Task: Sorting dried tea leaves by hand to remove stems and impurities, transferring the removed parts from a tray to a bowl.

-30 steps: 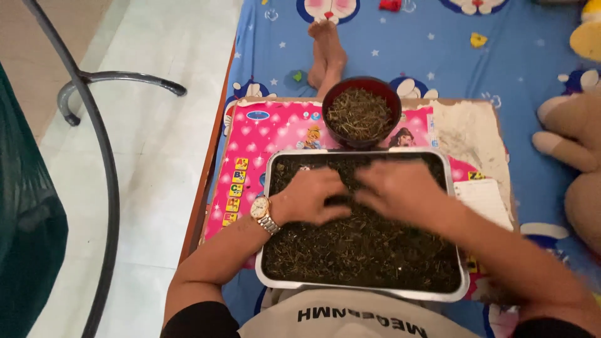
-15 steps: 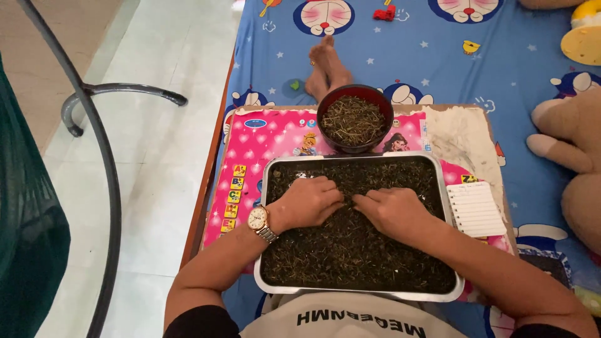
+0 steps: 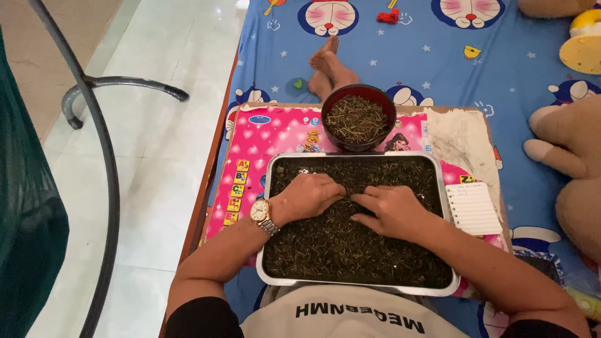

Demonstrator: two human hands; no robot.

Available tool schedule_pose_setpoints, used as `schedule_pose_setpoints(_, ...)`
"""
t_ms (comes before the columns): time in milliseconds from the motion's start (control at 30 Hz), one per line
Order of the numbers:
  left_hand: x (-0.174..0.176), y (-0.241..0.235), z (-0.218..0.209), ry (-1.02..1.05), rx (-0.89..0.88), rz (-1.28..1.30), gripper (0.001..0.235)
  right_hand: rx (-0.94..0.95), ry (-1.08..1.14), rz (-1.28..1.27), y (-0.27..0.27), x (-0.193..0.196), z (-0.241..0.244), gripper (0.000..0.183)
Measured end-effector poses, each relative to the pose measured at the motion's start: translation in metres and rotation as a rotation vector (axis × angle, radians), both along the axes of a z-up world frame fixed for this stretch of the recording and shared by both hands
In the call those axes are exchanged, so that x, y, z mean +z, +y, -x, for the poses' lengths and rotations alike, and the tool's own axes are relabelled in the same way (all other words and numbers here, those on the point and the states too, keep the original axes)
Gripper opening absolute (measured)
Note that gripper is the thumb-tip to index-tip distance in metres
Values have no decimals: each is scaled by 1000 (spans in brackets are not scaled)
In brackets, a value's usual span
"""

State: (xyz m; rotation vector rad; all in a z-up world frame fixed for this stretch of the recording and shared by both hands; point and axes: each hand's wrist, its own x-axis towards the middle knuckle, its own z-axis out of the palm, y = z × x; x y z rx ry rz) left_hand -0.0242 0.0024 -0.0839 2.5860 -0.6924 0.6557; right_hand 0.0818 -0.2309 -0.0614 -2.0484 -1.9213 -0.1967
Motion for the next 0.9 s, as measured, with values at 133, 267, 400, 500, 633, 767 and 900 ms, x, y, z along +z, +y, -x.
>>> schedule_pose_setpoints(133,1,0,-2,-24,13,-4,9,16,14,50,0,-17,-6,24)
schedule_pose_setpoints(267,3,0,-3,-16,49,-28,13,46,-7,25,0,-15,-6,13)
schedule_pose_setpoints(400,12,-3,0,29,60,-48,16,11,-37,4,0,-22,-6,11)
schedule_pose_setpoints(500,19,-3,2,77,53,-48,16,-44,-39,31,0,-27,-7,12)
schedule_pose_setpoints(633,12,-2,2,72,58,-77,22,-87,-55,84,-2,-37,-6,12)
schedule_pose_setpoints(767,14,-2,2,95,63,-50,24,-101,-6,41,-3,-30,-4,11)
schedule_pose_setpoints(900,10,2,-2,42,63,-55,21,-127,29,-47,-3,-22,-8,10)
